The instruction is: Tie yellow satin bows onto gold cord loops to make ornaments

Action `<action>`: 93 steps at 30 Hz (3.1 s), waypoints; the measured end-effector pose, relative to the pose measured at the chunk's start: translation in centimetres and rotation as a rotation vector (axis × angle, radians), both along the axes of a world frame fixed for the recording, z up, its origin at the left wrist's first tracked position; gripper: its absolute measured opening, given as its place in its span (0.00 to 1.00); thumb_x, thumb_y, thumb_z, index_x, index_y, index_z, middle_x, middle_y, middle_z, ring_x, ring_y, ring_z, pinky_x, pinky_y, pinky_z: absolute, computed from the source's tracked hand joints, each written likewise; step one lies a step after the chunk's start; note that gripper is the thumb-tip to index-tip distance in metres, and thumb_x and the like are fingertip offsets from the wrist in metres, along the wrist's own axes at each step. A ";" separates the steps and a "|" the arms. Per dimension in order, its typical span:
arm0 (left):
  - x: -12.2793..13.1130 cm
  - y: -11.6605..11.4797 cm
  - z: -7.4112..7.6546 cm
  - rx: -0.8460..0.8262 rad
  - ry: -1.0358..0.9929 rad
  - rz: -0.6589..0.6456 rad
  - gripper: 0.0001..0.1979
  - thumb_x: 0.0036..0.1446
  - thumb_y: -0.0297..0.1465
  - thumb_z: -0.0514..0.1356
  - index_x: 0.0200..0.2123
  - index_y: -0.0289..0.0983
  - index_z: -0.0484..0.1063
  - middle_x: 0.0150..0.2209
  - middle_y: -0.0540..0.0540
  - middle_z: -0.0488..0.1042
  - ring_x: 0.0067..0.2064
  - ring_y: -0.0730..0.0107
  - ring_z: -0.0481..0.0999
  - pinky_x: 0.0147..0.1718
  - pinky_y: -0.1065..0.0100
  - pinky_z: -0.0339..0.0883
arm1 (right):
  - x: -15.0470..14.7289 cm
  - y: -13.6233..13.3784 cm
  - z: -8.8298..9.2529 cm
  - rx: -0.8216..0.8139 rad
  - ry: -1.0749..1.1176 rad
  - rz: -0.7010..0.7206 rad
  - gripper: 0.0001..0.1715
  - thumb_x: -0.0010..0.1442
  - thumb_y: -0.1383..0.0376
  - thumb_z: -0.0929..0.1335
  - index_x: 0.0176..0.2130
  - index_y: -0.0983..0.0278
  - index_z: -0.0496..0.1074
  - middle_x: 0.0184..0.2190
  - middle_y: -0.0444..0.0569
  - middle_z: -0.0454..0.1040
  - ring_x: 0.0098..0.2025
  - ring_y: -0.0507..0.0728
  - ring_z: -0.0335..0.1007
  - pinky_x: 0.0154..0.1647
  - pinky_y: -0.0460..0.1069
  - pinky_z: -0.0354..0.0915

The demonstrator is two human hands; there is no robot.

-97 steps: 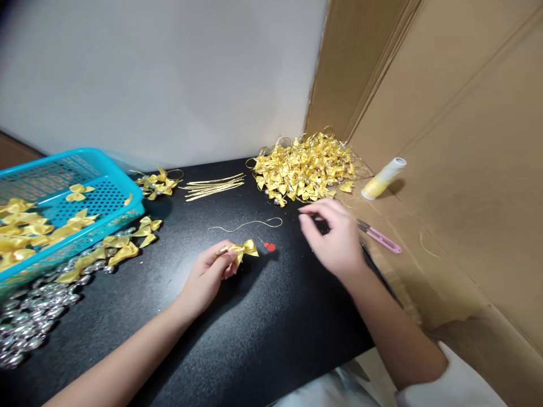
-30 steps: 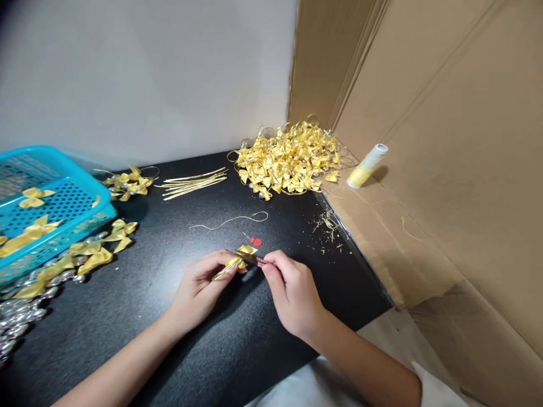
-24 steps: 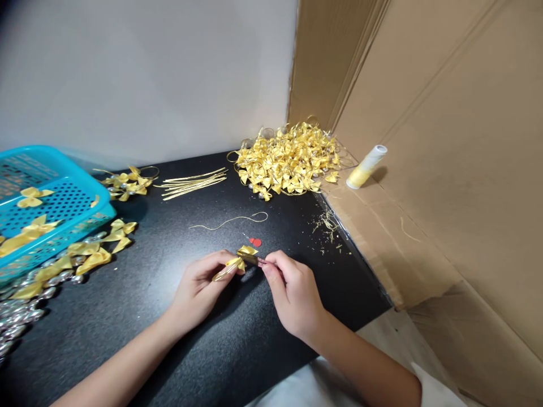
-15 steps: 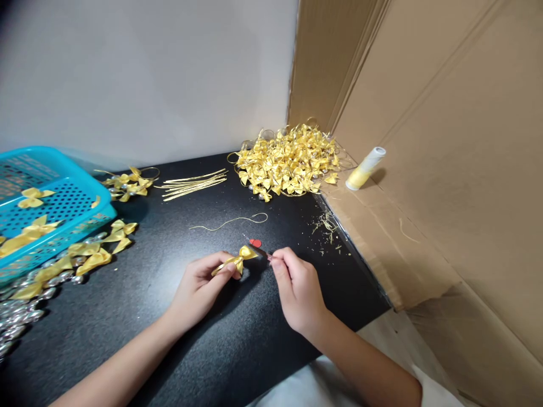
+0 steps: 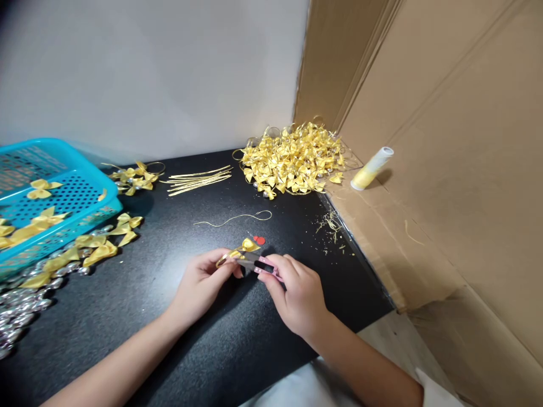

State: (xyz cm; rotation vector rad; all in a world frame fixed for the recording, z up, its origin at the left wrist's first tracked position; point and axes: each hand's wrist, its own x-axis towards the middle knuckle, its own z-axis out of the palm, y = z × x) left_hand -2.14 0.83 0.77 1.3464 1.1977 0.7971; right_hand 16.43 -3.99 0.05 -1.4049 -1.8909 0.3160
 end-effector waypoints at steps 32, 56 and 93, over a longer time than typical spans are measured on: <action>0.2 -0.2 -0.2 -0.007 -0.061 0.028 0.15 0.56 0.37 0.59 0.22 0.36 0.75 0.22 0.48 0.75 0.25 0.73 0.66 0.27 0.72 0.58 | 0.0 -0.2 -0.6 0.141 -0.110 -0.092 0.12 0.68 0.61 0.64 0.44 0.64 0.74 0.30 0.46 0.79 0.28 0.50 0.77 0.33 0.41 0.71; 0.3 -0.4 -0.3 -0.006 -0.017 0.017 0.16 0.57 0.37 0.58 0.22 0.35 0.75 0.22 0.48 0.74 0.25 0.73 0.65 0.25 0.72 0.56 | 0.0 -0.2 -0.3 0.208 -0.191 -0.072 0.14 0.70 0.63 0.62 0.42 0.66 0.76 0.29 0.46 0.81 0.29 0.50 0.78 0.33 0.42 0.70; 0.3 -0.3 -0.4 -0.013 0.018 0.027 0.17 0.56 0.39 0.58 0.21 0.35 0.76 0.21 0.48 0.73 0.24 0.72 0.66 0.24 0.71 0.55 | -0.2 -0.4 -0.4 0.083 -0.097 -0.125 0.14 0.68 0.60 0.63 0.40 0.62 0.76 0.29 0.46 0.81 0.29 0.51 0.79 0.31 0.42 0.71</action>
